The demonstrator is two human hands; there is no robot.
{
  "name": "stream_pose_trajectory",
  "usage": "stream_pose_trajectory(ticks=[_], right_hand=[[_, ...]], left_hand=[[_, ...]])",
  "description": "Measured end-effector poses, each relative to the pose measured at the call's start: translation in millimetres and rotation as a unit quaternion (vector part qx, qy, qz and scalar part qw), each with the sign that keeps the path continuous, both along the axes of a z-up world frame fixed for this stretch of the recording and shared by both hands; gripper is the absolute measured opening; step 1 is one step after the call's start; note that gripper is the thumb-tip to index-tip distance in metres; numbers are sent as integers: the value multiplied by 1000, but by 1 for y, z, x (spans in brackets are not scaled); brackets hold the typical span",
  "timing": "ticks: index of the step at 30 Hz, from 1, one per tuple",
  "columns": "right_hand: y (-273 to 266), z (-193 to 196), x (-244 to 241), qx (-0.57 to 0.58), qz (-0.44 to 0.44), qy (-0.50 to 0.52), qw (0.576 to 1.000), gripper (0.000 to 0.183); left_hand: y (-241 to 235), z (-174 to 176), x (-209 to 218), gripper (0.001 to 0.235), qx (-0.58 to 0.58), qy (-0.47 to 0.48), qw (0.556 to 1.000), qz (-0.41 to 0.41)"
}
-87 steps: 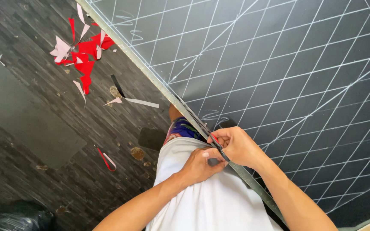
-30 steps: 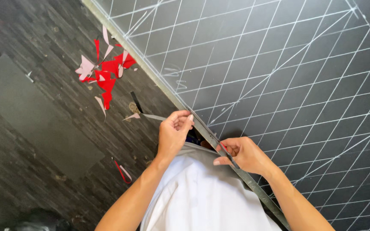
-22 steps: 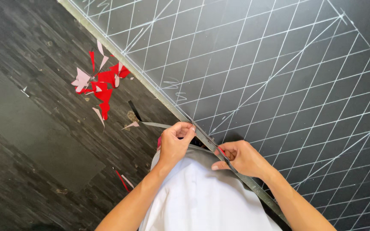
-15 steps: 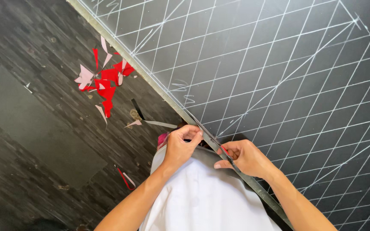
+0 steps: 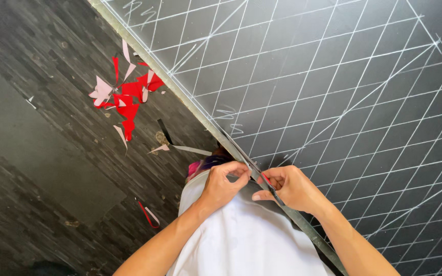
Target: The person uses a wooden ruler and white chalk to draw diagonal grid lines on a large black sheet. They then use scissors to cut along the drawn lines, separating a section of the sheet.
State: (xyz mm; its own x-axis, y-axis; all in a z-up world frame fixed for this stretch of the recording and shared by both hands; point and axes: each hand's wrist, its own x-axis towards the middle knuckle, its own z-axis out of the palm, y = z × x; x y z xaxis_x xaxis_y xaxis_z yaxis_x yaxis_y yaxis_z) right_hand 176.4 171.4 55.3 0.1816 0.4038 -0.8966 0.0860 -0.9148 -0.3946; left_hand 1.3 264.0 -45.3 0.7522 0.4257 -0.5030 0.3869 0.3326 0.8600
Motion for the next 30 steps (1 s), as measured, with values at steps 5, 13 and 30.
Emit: stream_pose_trajectory(ticks=[5,13,30], right_hand=[[19,-8,-1,40,-44,49,997,39],[38,-8,-2,59,-72,64,994,38],[115,-32,1,86,-37,29,995,35]], left_hand=[[1,-7,-5,18,-28,-16,999,-27],[9,-11,-10,25,-12,-72,995,-70],[14,-5,-7,9,1,-100,988,-117]])
